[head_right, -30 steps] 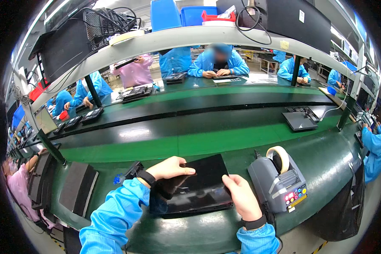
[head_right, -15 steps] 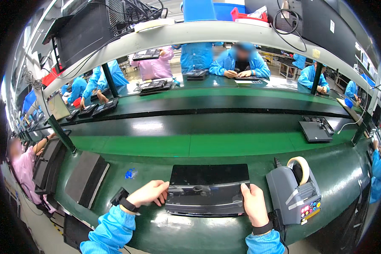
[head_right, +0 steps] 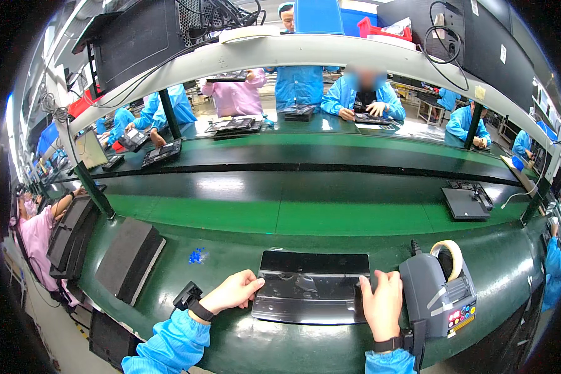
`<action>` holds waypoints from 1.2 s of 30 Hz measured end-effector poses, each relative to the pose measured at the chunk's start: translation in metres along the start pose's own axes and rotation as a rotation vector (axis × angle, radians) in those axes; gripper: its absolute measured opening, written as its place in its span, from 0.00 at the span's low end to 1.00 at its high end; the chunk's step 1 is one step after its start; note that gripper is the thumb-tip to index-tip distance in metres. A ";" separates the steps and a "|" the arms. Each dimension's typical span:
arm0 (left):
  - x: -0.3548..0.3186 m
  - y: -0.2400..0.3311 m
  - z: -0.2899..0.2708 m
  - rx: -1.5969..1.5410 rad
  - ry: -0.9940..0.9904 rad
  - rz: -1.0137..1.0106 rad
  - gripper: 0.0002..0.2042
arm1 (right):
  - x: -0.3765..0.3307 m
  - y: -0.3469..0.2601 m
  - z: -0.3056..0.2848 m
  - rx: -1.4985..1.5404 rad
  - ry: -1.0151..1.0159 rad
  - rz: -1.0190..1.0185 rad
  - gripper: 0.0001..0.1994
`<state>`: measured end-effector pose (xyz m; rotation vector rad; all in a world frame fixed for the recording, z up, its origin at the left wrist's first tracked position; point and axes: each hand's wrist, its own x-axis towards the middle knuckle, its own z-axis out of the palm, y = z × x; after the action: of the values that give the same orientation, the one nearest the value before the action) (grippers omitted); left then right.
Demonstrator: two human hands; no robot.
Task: Assembling or inspecting tablet computers and their protective cases on a production line.
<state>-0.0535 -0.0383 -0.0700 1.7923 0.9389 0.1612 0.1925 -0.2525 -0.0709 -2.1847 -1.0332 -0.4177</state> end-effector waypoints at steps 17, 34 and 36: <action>0.011 0.004 0.010 0.093 0.356 0.283 0.22 | -0.003 -0.002 0.007 0.310 0.048 0.229 0.16; -0.003 0.037 0.010 -0.401 0.290 0.556 0.10 | 0.036 -0.020 -0.017 1.182 -0.139 0.340 0.07; 0.003 0.048 0.014 -0.630 0.224 0.595 0.09 | 0.038 -0.020 -0.012 1.202 -0.054 0.339 0.06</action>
<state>-0.0193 -0.0531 -0.0367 1.4160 0.3991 0.9425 0.2004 -0.2308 -0.0328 -1.2116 -0.6253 0.3650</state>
